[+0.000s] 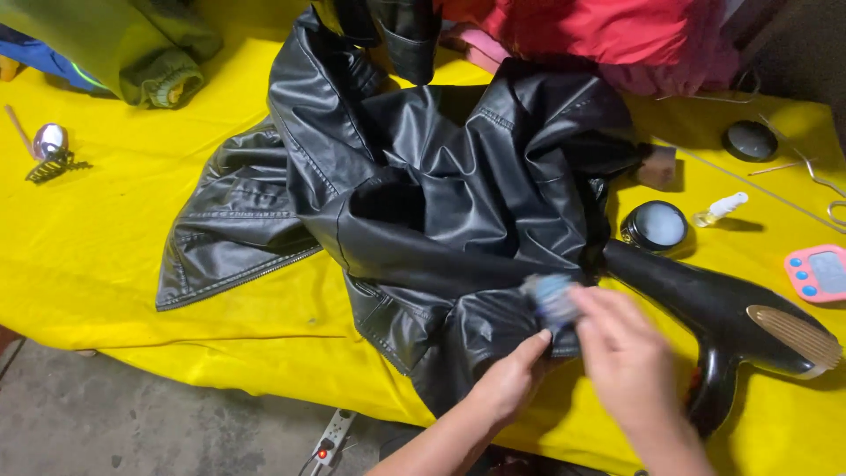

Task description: Cleaning and conditioning a black leather jacket using a hairdryer to warm the material and a sponge to apply treatment.

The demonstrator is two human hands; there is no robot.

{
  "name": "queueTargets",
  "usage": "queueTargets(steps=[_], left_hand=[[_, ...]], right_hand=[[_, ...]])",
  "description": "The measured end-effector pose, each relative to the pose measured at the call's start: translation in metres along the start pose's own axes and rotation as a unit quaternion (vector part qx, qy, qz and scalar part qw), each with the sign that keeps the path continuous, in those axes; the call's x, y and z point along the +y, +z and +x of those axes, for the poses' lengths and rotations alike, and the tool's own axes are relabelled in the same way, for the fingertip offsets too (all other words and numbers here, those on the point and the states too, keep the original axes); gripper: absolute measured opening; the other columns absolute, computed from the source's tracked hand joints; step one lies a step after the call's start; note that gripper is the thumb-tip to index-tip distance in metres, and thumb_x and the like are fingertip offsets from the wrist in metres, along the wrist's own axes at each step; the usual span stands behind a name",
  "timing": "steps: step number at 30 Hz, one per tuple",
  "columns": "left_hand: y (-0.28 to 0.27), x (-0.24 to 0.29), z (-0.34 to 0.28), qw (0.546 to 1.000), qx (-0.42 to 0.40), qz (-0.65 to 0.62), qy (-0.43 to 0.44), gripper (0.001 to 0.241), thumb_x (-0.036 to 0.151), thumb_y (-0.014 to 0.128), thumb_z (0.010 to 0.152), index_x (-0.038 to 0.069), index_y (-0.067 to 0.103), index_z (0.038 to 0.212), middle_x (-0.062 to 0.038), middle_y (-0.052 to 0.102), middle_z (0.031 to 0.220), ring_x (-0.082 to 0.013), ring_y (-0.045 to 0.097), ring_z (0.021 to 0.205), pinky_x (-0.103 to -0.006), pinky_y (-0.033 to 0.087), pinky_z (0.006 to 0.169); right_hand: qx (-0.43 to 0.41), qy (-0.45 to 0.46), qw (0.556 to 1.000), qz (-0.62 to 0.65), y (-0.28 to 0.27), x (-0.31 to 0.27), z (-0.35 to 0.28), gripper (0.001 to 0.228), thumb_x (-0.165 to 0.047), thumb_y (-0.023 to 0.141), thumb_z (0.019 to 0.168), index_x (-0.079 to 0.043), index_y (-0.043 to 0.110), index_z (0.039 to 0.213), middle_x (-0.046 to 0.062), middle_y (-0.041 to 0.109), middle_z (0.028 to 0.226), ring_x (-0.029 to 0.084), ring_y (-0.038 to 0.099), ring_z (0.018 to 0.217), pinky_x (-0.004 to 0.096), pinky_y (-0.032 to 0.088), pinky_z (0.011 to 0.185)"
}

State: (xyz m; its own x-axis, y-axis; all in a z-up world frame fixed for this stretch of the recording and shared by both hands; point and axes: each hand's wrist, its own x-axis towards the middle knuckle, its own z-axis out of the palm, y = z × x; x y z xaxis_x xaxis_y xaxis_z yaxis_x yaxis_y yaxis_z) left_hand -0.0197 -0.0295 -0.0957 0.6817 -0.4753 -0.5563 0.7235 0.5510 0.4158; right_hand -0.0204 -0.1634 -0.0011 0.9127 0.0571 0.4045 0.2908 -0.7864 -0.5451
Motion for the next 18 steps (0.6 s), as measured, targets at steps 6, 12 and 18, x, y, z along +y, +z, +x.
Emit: queueTargets(steps=[6, 12, 18], left_hand=[[0.005, 0.01, -0.04, 0.991, -0.058, 0.033, 0.118, 0.052, 0.026, 0.063, 0.096, 0.0, 0.059, 0.141, -0.008, 0.063, 0.144, -0.0183, 0.059, 0.13, -0.0432, 0.047, 0.119], [-0.003, -0.003, -0.046, 0.985, -0.019, -0.138, 0.101, 0.065, 0.044, 0.059, 0.089, 0.018, 0.052, 0.148, -0.011, 0.059, 0.15, -0.0309, 0.057, 0.136, -0.051, 0.05, 0.112], [0.007, 0.002, -0.028, 0.978, -0.053, -0.175, 0.098, 0.075, 0.058, 0.044, 0.093, 0.005, 0.054, 0.146, -0.017, 0.057, 0.15, -0.0271, 0.052, 0.139, -0.0359, 0.036, 0.121]], right_hand=[[-0.013, 0.017, 0.999, -0.047, 0.035, 0.08, -0.007, 0.035, -0.001, 0.058, 0.098, 0.002, 0.07, 0.131, 0.02, 0.07, 0.12, 0.034, 0.07, 0.099, 0.043, 0.058, 0.081], [-0.011, 0.054, 0.997, -0.051, 0.009, 0.056, 0.0, 0.038, -0.003, 0.056, 0.097, 0.002, 0.069, 0.133, 0.019, 0.069, 0.127, 0.033, 0.068, 0.106, 0.044, 0.058, 0.087], [-0.048, -0.081, 0.996, -0.009, 0.036, -0.015, -0.02, 0.035, -0.006, 0.062, 0.094, -0.011, 0.072, 0.128, 0.008, 0.068, 0.12, 0.028, 0.075, 0.093, 0.039, 0.061, 0.08]])
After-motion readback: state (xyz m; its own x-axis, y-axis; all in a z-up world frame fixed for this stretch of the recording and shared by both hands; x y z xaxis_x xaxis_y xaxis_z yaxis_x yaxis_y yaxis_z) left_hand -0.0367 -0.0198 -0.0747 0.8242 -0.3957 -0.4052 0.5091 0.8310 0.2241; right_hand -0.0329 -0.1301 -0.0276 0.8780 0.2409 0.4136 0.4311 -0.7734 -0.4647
